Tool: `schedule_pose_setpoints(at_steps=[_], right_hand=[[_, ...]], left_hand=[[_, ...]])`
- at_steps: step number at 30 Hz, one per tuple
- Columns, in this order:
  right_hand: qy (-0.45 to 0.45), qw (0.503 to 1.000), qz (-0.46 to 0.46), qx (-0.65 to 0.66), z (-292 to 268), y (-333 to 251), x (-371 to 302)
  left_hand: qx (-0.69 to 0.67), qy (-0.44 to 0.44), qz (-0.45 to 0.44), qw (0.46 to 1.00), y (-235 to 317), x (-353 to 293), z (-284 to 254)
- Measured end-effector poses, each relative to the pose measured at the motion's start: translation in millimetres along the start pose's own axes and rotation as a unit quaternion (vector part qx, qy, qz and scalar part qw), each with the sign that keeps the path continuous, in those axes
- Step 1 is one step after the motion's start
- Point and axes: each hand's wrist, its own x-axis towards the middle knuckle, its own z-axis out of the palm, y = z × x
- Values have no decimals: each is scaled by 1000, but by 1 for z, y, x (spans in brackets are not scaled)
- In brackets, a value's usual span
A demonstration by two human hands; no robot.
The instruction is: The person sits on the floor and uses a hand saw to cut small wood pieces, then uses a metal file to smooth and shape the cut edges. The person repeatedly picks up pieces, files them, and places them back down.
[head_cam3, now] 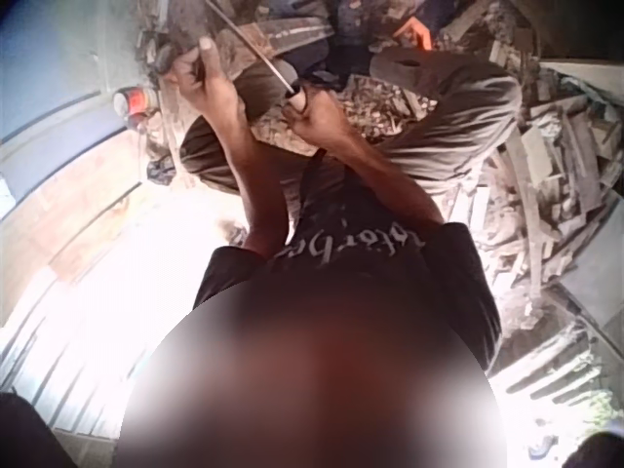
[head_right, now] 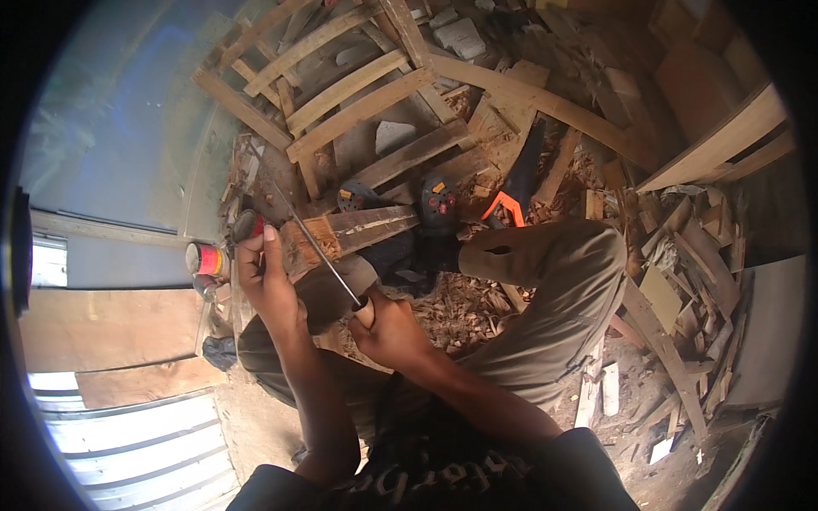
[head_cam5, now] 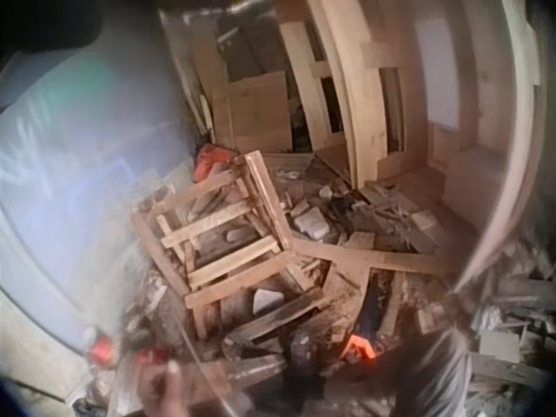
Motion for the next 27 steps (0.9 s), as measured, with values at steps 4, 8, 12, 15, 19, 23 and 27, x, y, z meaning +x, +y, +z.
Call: schedule_pose_setpoints(at_steps=[4,8,12,15,19,23,27], right_hand=[[10,998,-30,49,0,2,-6],[17,1000,5,-6,0,19,-3],[-5,1000,8,5,6,44,9],[-33,994,-13,102,6,47,9],[1,994,-28,101,-6,19,-5],[63,971,-198,115,-17,-11,-5],[-1,999,43,17,-10,-7,12]], left_hand=[[39,2,18,999,0,0,-1],[156,6,110,982,3,-5,0],[-57,40,-195,978,10,-18,-1],[-36,-2,-201,979,12,-19,-5],[-9,0,-179,984,7,-18,-6],[-7,-11,-143,990,1,-17,-6],[41,-43,-103,993,1,-11,-6]])
